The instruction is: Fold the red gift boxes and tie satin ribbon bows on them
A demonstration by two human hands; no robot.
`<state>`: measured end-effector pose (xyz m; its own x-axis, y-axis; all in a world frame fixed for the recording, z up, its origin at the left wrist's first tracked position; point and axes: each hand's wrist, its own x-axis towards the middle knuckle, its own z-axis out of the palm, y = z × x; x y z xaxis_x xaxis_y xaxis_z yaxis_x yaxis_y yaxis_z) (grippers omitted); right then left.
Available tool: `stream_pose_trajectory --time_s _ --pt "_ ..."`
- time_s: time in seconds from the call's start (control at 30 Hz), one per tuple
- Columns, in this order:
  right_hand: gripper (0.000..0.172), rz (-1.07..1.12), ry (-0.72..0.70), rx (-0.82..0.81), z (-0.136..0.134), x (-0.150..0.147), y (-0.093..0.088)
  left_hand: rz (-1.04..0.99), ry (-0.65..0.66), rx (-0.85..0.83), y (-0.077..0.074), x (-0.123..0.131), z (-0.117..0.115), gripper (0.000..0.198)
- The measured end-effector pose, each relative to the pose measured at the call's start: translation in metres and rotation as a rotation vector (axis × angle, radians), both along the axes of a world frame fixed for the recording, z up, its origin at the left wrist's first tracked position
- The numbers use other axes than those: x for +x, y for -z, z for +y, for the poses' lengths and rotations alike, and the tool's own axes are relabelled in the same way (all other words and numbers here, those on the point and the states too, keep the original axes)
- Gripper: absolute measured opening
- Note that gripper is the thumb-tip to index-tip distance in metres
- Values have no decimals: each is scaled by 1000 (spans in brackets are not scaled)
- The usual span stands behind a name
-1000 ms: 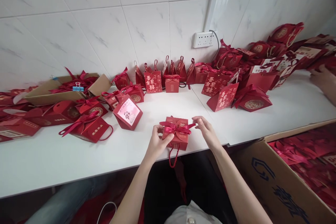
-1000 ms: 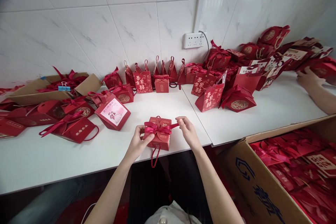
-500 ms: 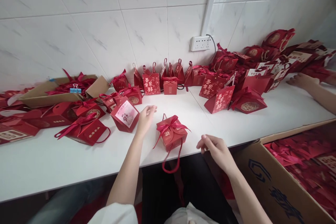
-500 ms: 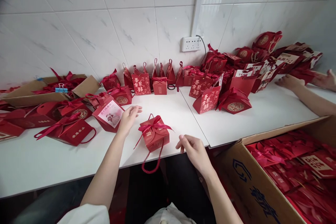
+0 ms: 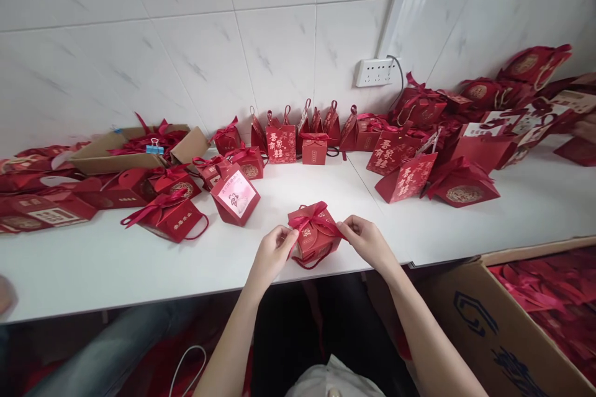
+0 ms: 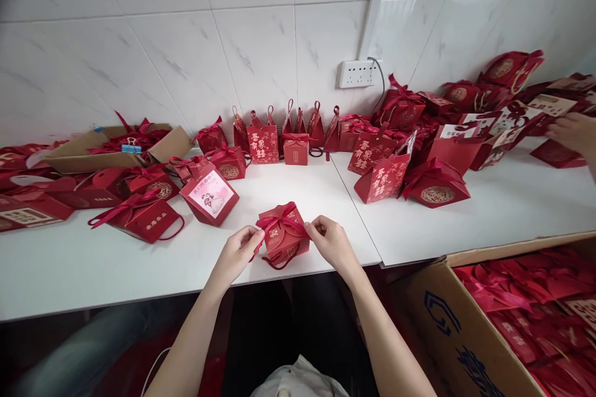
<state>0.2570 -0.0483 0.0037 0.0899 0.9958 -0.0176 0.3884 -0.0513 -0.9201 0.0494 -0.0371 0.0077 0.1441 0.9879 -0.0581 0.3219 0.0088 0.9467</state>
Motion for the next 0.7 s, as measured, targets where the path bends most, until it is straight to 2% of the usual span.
stream_pose_trajectory --time_s 0.17,0.3,0.4,0.53,0.6,0.67,0.7 --pt "35 101 -63 -120 -24 -1 -7 -119 -40 -6 5 8 -3 27" --pt "30 200 -97 -149 -35 -11 -2 -163 -62 25 9 12 -2 24" --pt "29 250 -162 -200 -42 -17 3 -191 -91 75 5 14 -1 22" --pt "36 47 -222 -242 -49 -7 -1 -180 -94 81 -3 16 -3 21" --pt "39 -102 -133 -189 -47 6 -6 -156 -68 28 -8 17 -9 22" --pt "36 -183 -34 -38 -42 17 -9 -89 -54 -10 -11 18 -16 24" --pt "35 -201 -32 56 -38 21 -9 -39 -62 -7 -13 19 -20 25"
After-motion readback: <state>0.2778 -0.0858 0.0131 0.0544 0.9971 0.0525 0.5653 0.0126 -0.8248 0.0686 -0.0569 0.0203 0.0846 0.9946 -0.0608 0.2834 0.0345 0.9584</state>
